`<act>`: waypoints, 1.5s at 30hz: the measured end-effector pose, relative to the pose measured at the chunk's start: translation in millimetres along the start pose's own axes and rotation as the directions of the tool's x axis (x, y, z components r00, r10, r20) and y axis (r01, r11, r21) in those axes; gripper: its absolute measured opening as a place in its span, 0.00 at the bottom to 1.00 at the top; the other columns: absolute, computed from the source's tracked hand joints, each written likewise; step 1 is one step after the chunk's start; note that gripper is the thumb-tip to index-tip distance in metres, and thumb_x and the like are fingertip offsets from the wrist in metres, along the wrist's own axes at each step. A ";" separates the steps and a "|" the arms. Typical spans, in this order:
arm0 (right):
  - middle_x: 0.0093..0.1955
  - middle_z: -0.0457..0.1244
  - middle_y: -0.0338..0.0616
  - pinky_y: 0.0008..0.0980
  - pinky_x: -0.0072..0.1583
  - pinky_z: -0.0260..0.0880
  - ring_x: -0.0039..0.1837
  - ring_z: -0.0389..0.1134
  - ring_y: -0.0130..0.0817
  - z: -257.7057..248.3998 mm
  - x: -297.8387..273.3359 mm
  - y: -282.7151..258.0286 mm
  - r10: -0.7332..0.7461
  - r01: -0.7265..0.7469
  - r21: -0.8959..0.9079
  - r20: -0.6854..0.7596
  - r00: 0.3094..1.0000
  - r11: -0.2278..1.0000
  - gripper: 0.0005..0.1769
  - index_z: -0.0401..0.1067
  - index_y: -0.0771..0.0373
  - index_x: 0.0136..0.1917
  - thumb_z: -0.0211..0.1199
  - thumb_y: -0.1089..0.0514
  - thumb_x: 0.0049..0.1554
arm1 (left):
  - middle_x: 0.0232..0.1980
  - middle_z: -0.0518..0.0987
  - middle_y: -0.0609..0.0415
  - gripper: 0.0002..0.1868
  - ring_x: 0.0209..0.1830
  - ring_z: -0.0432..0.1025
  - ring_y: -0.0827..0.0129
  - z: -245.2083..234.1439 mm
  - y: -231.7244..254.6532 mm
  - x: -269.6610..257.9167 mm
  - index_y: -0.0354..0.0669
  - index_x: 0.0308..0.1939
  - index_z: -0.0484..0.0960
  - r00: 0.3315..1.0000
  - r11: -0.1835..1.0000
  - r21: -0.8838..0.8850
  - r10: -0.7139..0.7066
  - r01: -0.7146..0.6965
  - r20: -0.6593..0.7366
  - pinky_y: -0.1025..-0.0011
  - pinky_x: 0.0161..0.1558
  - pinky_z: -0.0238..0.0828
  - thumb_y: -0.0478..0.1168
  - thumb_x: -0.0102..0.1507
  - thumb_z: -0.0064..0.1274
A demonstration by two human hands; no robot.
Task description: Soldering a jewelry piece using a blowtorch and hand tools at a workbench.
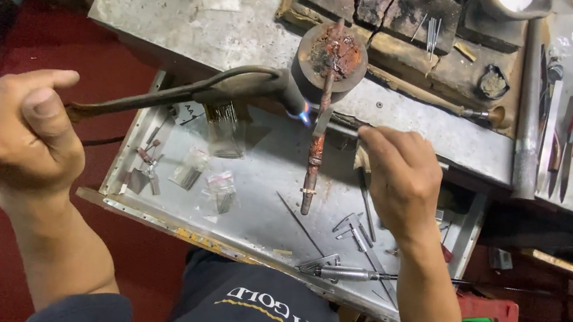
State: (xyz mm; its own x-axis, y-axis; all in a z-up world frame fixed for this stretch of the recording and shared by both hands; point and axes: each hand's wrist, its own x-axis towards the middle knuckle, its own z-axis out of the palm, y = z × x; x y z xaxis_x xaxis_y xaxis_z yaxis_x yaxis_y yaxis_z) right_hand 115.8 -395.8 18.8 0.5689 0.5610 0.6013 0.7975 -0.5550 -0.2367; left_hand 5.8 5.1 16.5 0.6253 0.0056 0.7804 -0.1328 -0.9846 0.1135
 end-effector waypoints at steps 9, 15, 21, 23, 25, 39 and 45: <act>0.47 0.69 0.56 0.40 0.46 0.64 0.45 0.69 0.46 -9.2 2.2 -3.2 0.003 -0.003 0.002 -0.048 0.999 1.000 0.04 0.75 0.74 0.52 0.61 0.74 0.64 | 0.41 0.89 0.43 0.33 0.31 0.76 0.50 2.0 8.9 3.1 0.28 0.44 0.93 0.998 1.000 -0.010 0.026 -0.025 0.051 0.61 0.32 0.59 0.42 0.85 0.31; 0.50 0.67 0.61 0.37 0.54 0.75 0.51 0.71 0.48 -10.0 -6.8 5.1 0.134 -0.125 0.115 -0.074 0.988 0.986 0.07 0.72 0.78 0.55 0.59 0.72 0.64 | 0.38 0.87 0.48 0.30 0.27 0.73 0.54 9.1 13.1 12.7 0.35 0.43 0.91 0.994 0.997 -0.002 0.071 -0.071 0.084 0.62 0.29 0.58 0.45 0.83 0.34; 0.51 0.69 0.59 0.38 0.52 0.74 0.51 0.71 0.49 5.8 -10.1 6.9 0.097 -0.088 0.115 -0.076 0.992 0.989 0.10 0.75 0.73 0.60 0.59 0.74 0.65 | 0.37 0.88 0.49 0.32 0.25 0.74 0.59 12.7 8.8 11.6 0.34 0.40 0.93 0.991 0.993 0.021 0.117 -0.118 0.058 0.67 0.25 0.57 0.44 0.83 0.35; 0.51 0.69 0.58 0.40 0.51 0.70 0.50 0.70 0.48 9.5 -7.2 9.9 0.072 -0.066 0.102 -0.055 0.996 0.993 0.10 0.75 0.72 0.59 0.58 0.75 0.65 | 0.37 0.88 0.47 0.34 0.26 0.75 0.57 10.4 6.9 9.5 0.32 0.41 0.94 0.992 0.993 0.020 0.113 -0.114 0.048 0.65 0.26 0.57 0.44 0.84 0.33; 0.51 0.70 0.57 0.41 0.50 0.66 0.50 0.70 0.48 10.5 -7.7 12.7 0.041 -0.039 0.088 -0.032 0.999 0.995 0.11 0.76 0.71 0.59 0.57 0.75 0.66 | 0.37 0.88 0.45 0.36 0.27 0.76 0.55 8.4 4.8 5.8 0.29 0.42 0.96 0.994 0.994 0.020 0.104 -0.105 0.033 0.64 0.27 0.57 0.44 0.85 0.31; 0.49 0.68 0.60 0.41 0.48 0.68 0.47 0.69 0.49 -4.5 -12.7 4.0 0.007 -0.005 0.081 -0.018 1.000 0.997 0.07 0.74 0.77 0.57 0.60 0.74 0.65 | 0.40 0.88 0.47 0.34 0.30 0.76 0.52 5.1 9.2 3.1 0.31 0.44 0.93 0.995 0.997 -0.022 0.076 -0.074 0.068 0.61 0.32 0.59 0.47 0.84 0.31; 0.53 0.67 0.64 0.39 0.55 0.75 0.53 0.71 0.51 -1.2 -20.7 7.7 0.120 -0.115 0.125 -0.028 0.992 0.985 0.09 0.71 0.78 0.59 0.57 0.73 0.66 | 0.38 0.90 0.51 0.32 0.25 0.73 0.62 10.7 7.3 11.0 0.35 0.40 0.91 0.990 0.989 0.057 0.133 -0.135 0.041 0.68 0.26 0.56 0.46 0.85 0.33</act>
State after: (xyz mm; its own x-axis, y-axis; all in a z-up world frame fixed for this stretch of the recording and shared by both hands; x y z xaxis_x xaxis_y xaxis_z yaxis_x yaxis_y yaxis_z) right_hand 110.0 -412.4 5.4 0.6545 0.4733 0.5896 0.7453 -0.5352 -0.3977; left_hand 20.0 -3.9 19.4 0.6332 -0.1321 0.7626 -0.1718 -0.9847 -0.0279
